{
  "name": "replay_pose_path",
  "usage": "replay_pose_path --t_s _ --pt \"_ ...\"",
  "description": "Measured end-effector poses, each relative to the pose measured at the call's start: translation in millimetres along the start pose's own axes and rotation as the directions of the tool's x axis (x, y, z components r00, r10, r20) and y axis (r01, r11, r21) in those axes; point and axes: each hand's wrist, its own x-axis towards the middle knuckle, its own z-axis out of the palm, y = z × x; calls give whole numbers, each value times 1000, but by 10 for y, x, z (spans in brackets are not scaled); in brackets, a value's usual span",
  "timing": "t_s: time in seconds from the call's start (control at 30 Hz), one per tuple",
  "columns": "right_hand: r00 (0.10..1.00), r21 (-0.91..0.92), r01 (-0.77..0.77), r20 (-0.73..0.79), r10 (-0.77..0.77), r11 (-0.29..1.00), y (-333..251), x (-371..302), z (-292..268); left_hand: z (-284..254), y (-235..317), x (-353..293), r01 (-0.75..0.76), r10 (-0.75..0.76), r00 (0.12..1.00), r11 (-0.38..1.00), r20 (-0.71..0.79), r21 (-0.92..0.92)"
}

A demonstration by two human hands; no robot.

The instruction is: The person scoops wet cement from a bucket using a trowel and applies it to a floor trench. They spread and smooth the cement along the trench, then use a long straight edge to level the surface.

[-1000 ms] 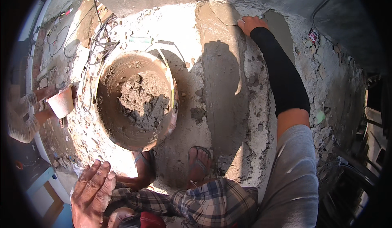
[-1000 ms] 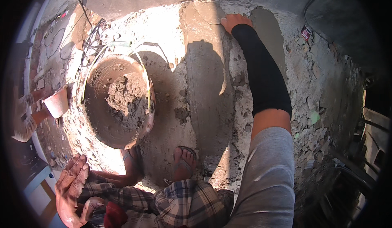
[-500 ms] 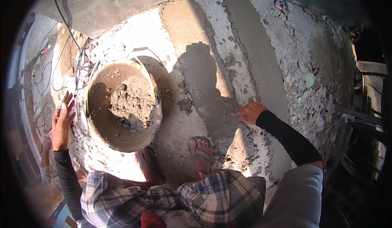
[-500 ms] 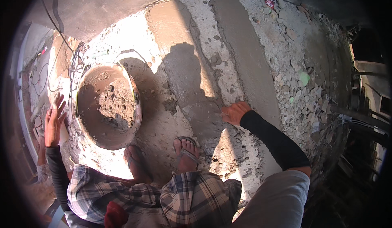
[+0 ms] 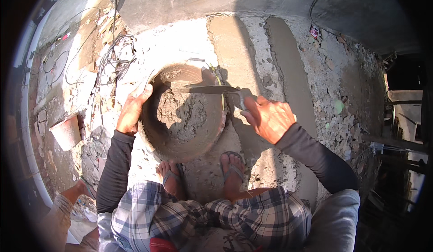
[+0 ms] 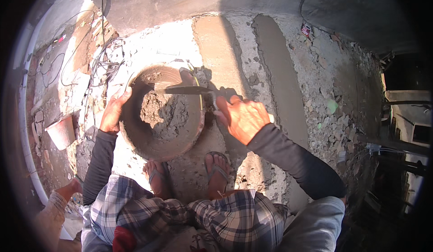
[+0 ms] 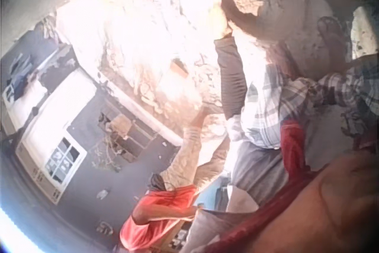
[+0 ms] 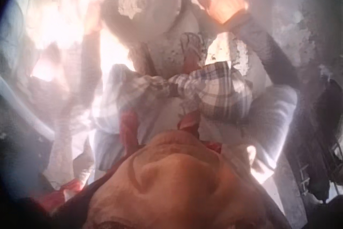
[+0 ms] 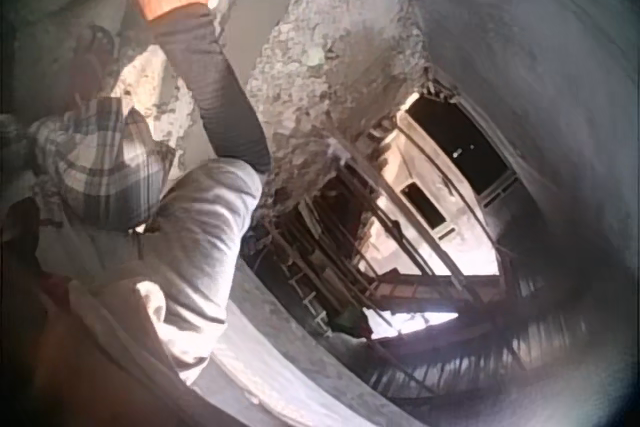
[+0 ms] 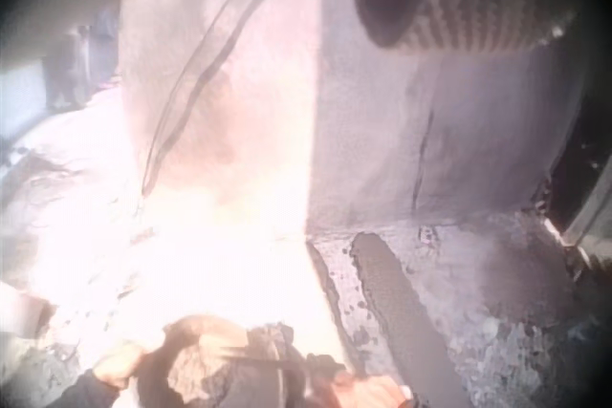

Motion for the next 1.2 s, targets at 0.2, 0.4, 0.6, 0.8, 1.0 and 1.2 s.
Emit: replay_pose_path --t_s 0.2,0.4,0.6,0.8,1.0,1.2 --pt "997 -158 76 -2 -78 985 -637 337 843 520 20 -246 -192 185 981 962 50 194" --pt "971 -140 47 241 -12 989 -402 -200 200 663 -89 -430 -279 276 960 944 42 174" --pt "905 -56 -168 386 176 984 43 -239 702 1226 -95 -779 -442 371 894 821 250 361" --pt "917 625 -259 399 -15 737 -461 -1011 1544 1076 -32 -803 -479 414 869 841 270 253" --pt "918 787 -364 394 48 498 -1097 -599 1287 1092 39 -807 -408 383 913 844 141 349" --pt "981 931 -195 187 55 310 -920 -801 1343 671 -114 -396 -91 139 974 962 -177 259"
